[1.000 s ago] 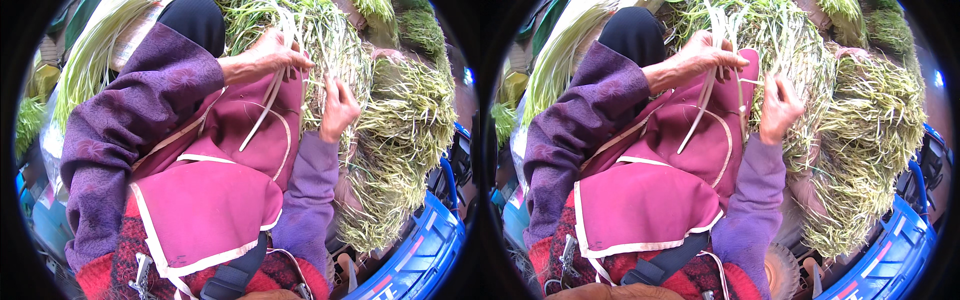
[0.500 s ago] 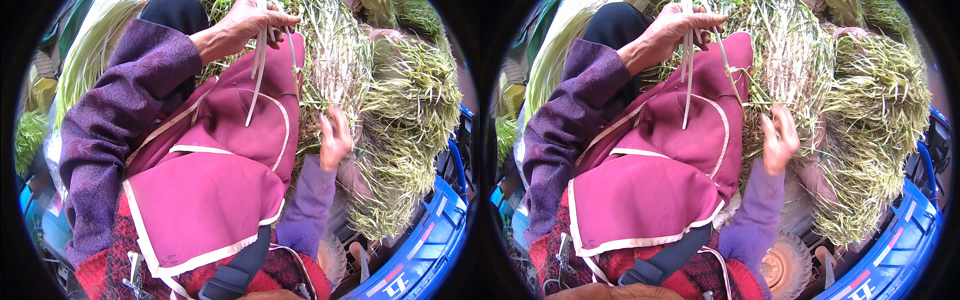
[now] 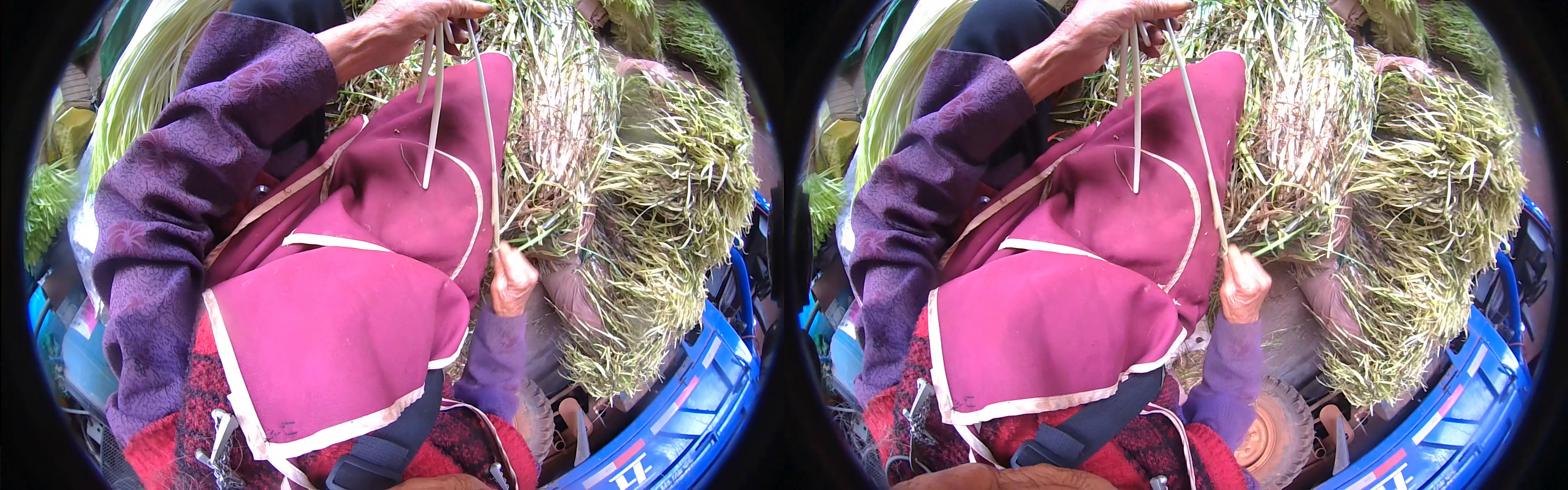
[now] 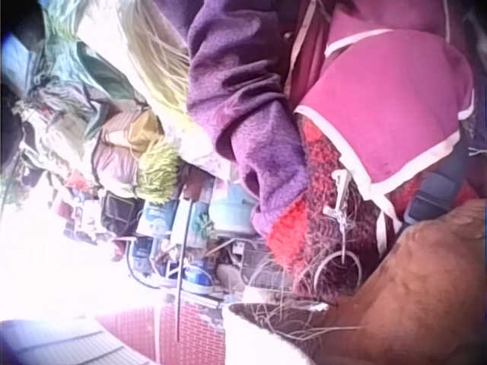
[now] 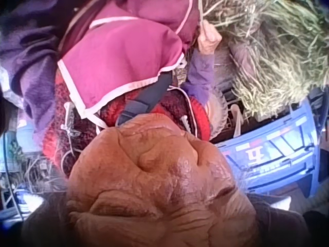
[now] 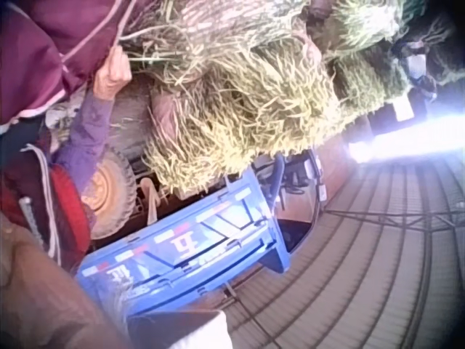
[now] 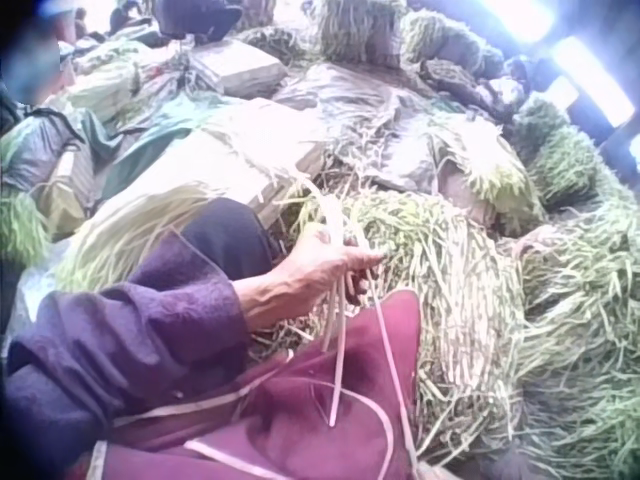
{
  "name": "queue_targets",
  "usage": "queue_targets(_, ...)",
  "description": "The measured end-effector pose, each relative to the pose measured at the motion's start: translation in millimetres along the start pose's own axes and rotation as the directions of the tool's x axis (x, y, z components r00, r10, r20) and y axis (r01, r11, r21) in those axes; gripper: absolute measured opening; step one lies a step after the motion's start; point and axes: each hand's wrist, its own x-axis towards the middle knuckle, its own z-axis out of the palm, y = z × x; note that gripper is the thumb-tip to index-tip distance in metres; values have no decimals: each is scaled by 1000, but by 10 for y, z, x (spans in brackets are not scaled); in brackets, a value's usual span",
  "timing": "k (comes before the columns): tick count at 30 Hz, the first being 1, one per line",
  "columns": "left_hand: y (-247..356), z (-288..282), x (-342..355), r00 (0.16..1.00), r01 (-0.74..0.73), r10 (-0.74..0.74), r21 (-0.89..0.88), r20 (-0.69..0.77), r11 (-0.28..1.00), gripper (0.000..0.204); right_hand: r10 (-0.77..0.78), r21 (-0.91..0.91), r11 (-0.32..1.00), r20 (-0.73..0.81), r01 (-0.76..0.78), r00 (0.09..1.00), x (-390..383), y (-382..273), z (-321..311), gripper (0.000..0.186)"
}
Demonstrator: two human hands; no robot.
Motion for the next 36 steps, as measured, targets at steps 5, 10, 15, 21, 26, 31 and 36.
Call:
queue_targets(5,60,21,-90,999,5,-4,-13,36,1000,13,512,-377,836,274,-399,814,-1366,416,148,4)
queue_targets(10,62,38,-90,990,91,-82,-74,117,993,15,565,-170,825,238,-539,790,-1213,355,147,34)
queue_targets(15,40,19,-51,981,105,-65,-220,181,970,14,403,683,666,11,-301,915,312,6,144,42)
queue_targets(21,117,-126,92,985,170,-150,-347,85,922,10,304,691,554,352,-465,885,1050,-487,-123,20)
queue_targets(26,44,-160,186,987,161,-158,-257,32,953,15,363,659,528,395,-536,844,635,-514,-430,13)
queue_targets(31,-147,-200,309,984,136,-161,-273,-72,952,11,190,608,748,189,-267,963,47,-653,-444,7)
queue_targets(36,-202,-309,410,980,18,-49,-159,-191,987,13,102,613,733,329,-295,939,-490,-515,-647,7)
